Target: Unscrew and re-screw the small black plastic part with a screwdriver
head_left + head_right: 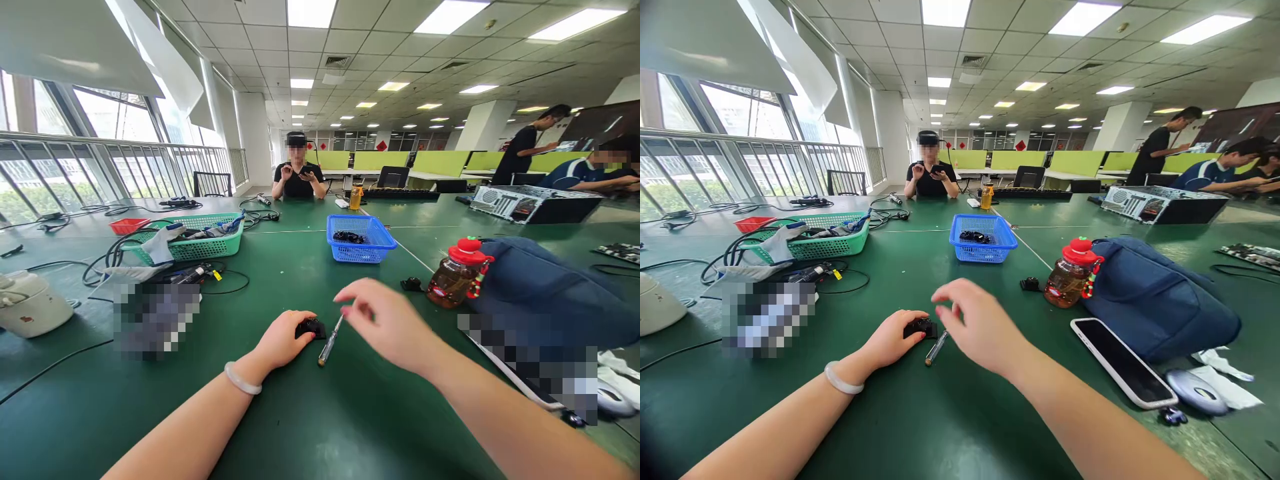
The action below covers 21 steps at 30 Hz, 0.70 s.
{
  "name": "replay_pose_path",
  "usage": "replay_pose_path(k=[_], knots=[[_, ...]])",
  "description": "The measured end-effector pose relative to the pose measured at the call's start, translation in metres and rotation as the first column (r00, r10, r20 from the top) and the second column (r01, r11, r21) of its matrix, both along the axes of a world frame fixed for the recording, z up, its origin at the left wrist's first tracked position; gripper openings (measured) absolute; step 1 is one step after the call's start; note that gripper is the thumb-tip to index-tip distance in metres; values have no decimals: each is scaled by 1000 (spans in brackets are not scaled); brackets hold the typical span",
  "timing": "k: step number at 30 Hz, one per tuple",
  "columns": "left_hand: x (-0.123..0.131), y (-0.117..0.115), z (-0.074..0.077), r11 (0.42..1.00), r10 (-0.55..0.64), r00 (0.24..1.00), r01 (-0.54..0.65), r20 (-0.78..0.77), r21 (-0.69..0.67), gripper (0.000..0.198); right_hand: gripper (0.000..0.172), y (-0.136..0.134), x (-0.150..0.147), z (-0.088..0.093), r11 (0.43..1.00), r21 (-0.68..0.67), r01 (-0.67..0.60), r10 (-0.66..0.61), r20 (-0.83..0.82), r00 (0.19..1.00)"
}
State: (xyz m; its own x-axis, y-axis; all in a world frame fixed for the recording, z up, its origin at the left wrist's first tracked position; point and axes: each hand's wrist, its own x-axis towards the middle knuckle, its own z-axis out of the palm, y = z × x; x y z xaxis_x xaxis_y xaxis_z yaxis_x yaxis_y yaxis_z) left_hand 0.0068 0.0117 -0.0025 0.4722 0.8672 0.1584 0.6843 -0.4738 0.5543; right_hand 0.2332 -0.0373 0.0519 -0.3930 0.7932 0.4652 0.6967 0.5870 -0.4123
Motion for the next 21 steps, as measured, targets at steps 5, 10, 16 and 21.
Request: replay_pose_path(k=[5,10,16,21], knots=[[2,4,-3,992,122,991,-121,55,-19,40,29,15,-6,-33,981,-192,41,37,387,921],[1,7,-4,989,143,984,-137,111,-57,39,35,19,-11,-45,985,-64,-162,164,650,742],[3,7,-7,989,145,984,-140,106,-48,39,22,15,-19,-56,941,39,-336,215,697,684],[3,8,-8,990,141,984,-138,106,-32,39,17,9,-14,-57,908,132,-397,225,647,729]])
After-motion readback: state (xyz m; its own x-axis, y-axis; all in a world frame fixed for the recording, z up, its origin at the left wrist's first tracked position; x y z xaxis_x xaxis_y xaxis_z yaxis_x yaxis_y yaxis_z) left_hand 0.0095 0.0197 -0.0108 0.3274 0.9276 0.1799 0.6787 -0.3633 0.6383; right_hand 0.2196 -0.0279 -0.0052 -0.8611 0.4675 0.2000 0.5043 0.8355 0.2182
